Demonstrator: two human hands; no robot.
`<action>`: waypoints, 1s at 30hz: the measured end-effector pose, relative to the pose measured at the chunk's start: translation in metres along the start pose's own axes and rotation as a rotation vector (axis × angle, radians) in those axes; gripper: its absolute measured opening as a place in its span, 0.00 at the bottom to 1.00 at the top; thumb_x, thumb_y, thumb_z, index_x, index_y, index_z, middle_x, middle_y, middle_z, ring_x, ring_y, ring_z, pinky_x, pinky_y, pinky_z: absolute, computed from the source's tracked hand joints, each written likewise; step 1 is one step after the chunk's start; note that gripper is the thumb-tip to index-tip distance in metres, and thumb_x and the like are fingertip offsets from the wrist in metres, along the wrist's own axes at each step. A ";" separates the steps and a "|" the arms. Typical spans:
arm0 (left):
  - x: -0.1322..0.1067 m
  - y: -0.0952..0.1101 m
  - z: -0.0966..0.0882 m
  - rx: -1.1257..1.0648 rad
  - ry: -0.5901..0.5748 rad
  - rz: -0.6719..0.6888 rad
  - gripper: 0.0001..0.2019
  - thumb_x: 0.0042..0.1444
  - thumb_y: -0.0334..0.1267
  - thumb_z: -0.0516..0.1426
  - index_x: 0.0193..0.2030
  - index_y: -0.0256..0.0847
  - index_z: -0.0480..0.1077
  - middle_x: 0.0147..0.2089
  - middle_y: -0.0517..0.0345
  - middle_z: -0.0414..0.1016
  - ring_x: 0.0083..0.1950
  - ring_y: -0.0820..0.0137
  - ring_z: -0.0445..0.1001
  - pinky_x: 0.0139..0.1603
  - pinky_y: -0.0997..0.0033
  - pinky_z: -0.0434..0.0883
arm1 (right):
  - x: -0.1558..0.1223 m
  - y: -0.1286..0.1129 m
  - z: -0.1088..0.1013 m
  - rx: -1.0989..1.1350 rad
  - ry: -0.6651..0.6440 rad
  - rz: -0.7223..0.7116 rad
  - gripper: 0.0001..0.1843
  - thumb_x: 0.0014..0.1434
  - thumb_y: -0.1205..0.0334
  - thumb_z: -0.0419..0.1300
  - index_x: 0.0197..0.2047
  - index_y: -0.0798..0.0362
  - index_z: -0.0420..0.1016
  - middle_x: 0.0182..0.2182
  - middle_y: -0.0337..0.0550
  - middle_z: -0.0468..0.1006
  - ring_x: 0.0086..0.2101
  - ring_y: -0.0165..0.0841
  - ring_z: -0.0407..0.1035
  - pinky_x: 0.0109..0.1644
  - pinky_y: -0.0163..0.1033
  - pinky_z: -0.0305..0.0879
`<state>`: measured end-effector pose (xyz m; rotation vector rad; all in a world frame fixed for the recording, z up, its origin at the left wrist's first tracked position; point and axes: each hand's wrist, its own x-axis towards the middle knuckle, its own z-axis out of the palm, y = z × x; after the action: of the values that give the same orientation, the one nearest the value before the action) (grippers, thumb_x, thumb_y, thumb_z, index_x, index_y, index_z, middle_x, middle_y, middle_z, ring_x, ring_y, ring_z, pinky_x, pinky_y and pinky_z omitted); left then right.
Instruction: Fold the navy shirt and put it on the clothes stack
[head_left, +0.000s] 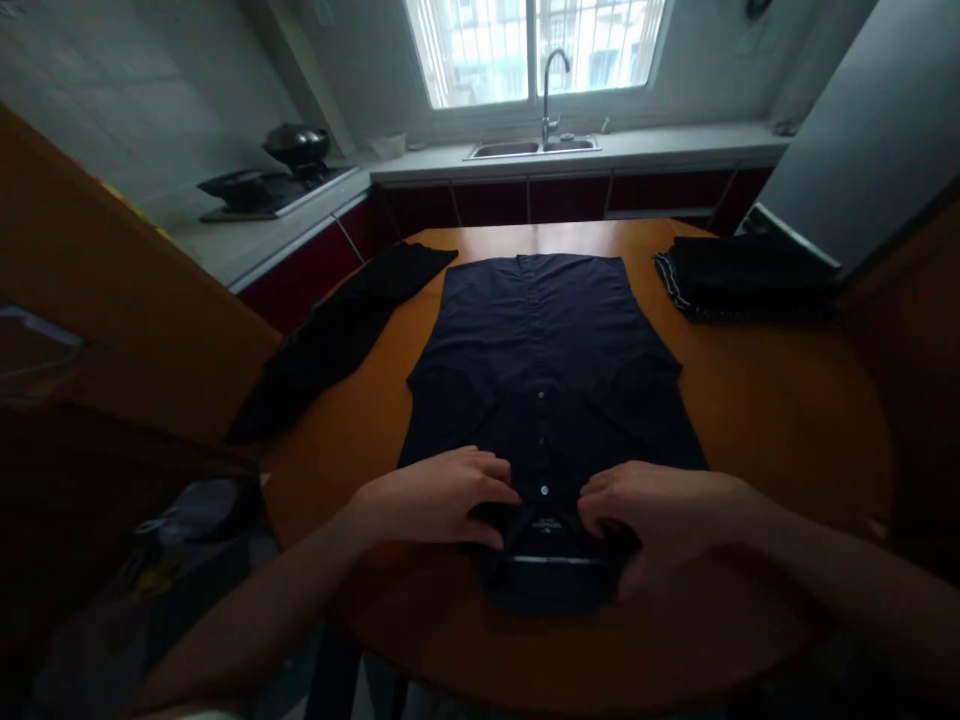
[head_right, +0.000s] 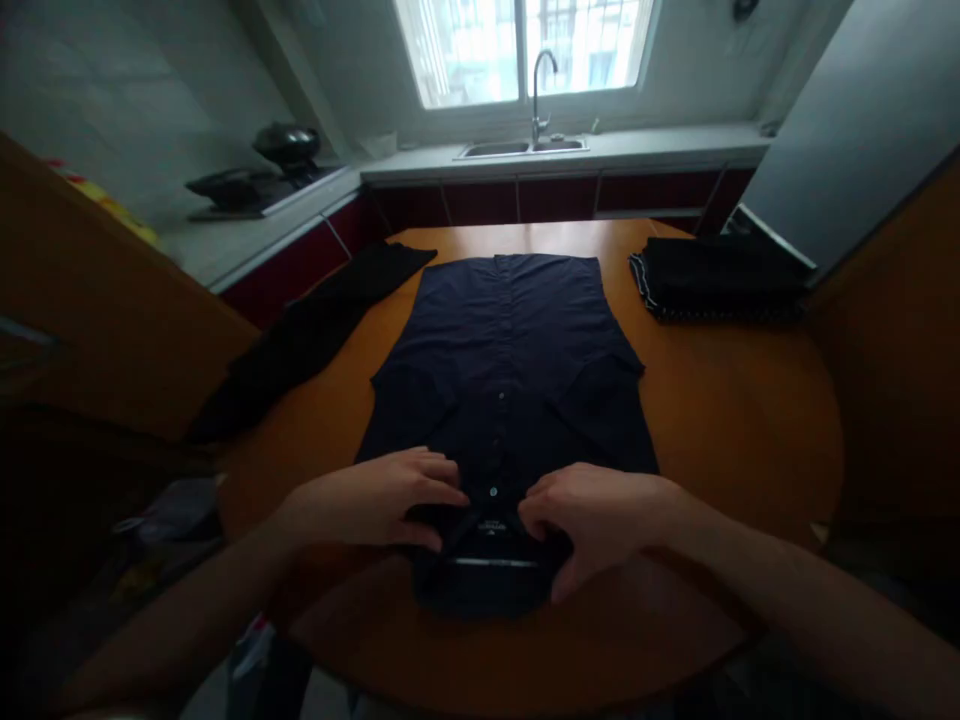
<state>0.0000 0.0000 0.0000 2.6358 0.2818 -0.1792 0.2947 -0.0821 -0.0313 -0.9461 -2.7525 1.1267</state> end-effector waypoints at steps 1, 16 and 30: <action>-0.008 0.005 0.002 -0.016 -0.005 -0.034 0.27 0.55 0.48 0.69 0.62 0.48 0.73 0.51 0.53 0.76 0.52 0.61 0.74 0.56 0.65 0.67 | -0.001 -0.001 0.002 -0.023 0.011 0.008 0.23 0.48 0.47 0.73 0.40 0.50 0.74 0.37 0.41 0.76 0.35 0.35 0.69 0.36 0.37 0.57; -0.034 0.030 0.064 -0.233 0.450 -0.234 0.11 0.69 0.39 0.55 0.53 0.44 0.76 0.53 0.51 0.77 0.54 0.64 0.74 0.57 0.62 0.71 | -0.009 -0.008 -0.002 0.097 0.063 0.052 0.03 0.54 0.65 0.62 0.32 0.52 0.70 0.32 0.37 0.72 0.31 0.29 0.65 0.35 0.34 0.58; -0.001 -0.026 0.001 -0.381 0.107 -0.528 0.20 0.58 0.54 0.59 0.26 0.40 0.66 0.24 0.65 0.63 0.26 0.74 0.60 0.25 0.74 0.54 | 0.003 0.027 0.001 0.587 0.496 0.360 0.11 0.60 0.60 0.61 0.45 0.53 0.68 0.27 0.34 0.70 0.27 0.28 0.62 0.30 0.33 0.56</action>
<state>-0.0069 0.0216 -0.0126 2.1477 0.9470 -0.1387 0.3065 -0.0661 -0.0497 -1.4037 -1.7622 1.3900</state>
